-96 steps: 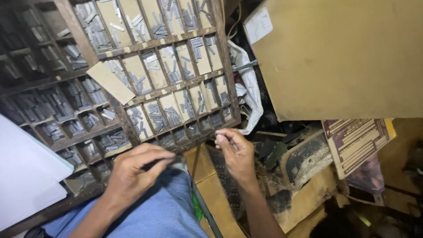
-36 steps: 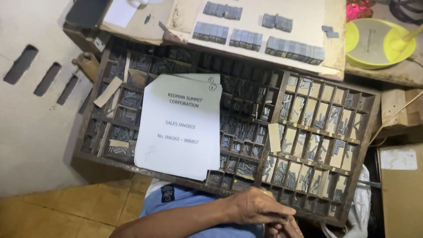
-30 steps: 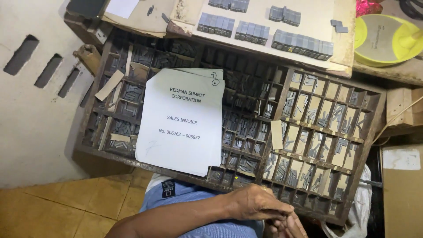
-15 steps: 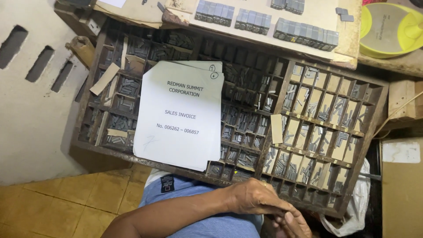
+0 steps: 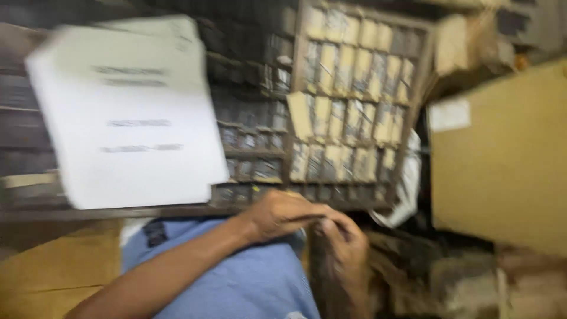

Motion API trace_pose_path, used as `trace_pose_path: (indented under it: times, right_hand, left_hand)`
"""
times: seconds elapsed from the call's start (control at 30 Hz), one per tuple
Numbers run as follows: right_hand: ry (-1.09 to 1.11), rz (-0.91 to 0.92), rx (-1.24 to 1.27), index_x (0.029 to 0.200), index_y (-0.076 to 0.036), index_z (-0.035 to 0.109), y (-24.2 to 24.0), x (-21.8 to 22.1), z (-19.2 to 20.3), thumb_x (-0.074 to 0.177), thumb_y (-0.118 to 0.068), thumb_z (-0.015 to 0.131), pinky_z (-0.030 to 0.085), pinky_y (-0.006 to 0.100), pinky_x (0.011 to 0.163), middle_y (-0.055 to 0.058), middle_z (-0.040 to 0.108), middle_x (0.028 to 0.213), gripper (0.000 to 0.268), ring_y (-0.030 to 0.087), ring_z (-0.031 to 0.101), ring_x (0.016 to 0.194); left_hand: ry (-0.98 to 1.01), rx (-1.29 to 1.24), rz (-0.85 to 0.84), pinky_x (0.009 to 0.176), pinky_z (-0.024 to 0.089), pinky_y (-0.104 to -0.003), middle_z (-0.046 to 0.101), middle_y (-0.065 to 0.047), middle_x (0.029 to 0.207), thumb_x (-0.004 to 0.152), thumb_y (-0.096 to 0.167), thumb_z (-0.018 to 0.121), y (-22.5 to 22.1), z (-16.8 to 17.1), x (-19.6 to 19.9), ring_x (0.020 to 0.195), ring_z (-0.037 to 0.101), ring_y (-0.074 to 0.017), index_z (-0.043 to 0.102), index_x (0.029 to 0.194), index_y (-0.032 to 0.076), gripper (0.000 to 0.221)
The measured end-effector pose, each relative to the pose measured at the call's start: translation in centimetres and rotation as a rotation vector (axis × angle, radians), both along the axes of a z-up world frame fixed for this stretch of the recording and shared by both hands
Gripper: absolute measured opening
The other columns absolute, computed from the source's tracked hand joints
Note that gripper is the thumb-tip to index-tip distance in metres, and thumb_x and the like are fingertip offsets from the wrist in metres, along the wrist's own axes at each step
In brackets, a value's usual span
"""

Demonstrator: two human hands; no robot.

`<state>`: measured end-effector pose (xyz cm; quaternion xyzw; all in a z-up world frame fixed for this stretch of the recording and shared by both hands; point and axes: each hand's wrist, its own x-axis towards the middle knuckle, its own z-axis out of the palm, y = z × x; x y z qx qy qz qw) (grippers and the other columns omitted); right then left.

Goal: Selecting and organizing individual metal type characters from a wooden type case for letterpress printing.

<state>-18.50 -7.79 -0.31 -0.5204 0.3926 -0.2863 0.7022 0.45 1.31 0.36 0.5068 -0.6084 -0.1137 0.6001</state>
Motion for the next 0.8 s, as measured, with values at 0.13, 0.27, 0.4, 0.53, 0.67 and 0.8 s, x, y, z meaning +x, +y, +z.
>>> trace_pose_path:
  times: [0.13, 0.27, 0.4, 0.53, 0.67, 0.8]
  right_hand:
    - [-0.076, 0.023, -0.102, 0.104, 0.003, 0.072, 0.6, 0.5, 1.5, 0.094, -0.004, 0.071, 0.055, 0.026, 0.073, 0.015, 0.072, 0.108, 0.012, 0.016, 0.065, 0.083]
    - [-0.037, 0.062, -0.091, 0.110, 0.003, 0.074, 0.4, 0.5, 1.9, 0.096, -0.007, 0.070, 0.060, 0.027, 0.074, 0.012, 0.073, 0.109, 0.018, 0.016, 0.068, 0.080]
    - [0.005, 0.100, -0.121, 0.113, 0.002, 0.074, 0.2, 0.7, 2.8, 0.096, -0.007, 0.070, 0.062, 0.025, 0.075, 0.011, 0.074, 0.106, 0.019, 0.015, 0.070, 0.081]
    - [0.062, 0.111, -0.155, 0.112, 0.001, 0.074, 0.1, 0.9, 3.3, 0.097, -0.009, 0.069, 0.061, 0.024, 0.075, 0.010, 0.073, 0.108, 0.019, 0.014, 0.070, 0.080]
    - [0.069, 0.114, -0.160, 0.112, 0.000, 0.074, 0.3, 1.1, 3.7, 0.097, -0.011, 0.069, 0.060, 0.026, 0.074, 0.008, 0.072, 0.098, 0.018, 0.014, 0.068, 0.080]
    - [0.068, 0.107, -0.152, 0.113, 0.000, 0.074, 0.3, 1.0, 3.3, 0.096, -0.012, 0.071, 0.061, 0.026, 0.075, 0.008, 0.075, 0.093, 0.020, 0.014, 0.069, 0.079]
  left_hand:
    - [0.026, -0.009, 0.010, 0.078, 0.064, -0.032, 0.079, -0.009, 0.103, 0.096, 0.010, 0.076, -0.4, 1.0, 0.1, 0.079, 0.078, -0.0228, 0.073, 0.118, 0.004, 0.023]
    - [0.091, 0.023, -0.007, 0.075, 0.066, -0.029, 0.080, -0.010, 0.103, 0.092, 0.008, 0.080, -0.5, 0.6, 0.1, 0.079, 0.079, -0.0191, 0.071, 0.123, 0.004, 0.032]
    - [0.123, 0.103, 0.035, 0.070, 0.064, -0.024, 0.081, -0.007, 0.096, 0.089, 0.011, 0.083, -0.5, 0.2, -0.2, 0.075, 0.078, -0.0150, 0.074, 0.119, 0.006, 0.032]
    - [0.159, 0.114, 0.029, 0.069, 0.065, -0.023, 0.081, -0.009, 0.097, 0.088, 0.009, 0.083, -0.7, 0.3, -0.3, 0.074, 0.079, -0.0148, 0.074, 0.117, 0.004, 0.031]
    - [0.174, 0.139, 0.044, 0.071, 0.066, -0.024, 0.081, -0.009, 0.102, 0.087, 0.008, 0.083, -0.7, 0.1, -0.4, 0.077, 0.079, -0.0159, 0.075, 0.114, 0.004, 0.029]
    - [0.173, 0.162, 0.037, 0.073, 0.065, -0.025, 0.081, -0.009, 0.103, 0.087, 0.009, 0.083, -0.6, 0.3, -0.3, 0.081, 0.080, -0.0168, 0.075, 0.115, 0.004, 0.030]
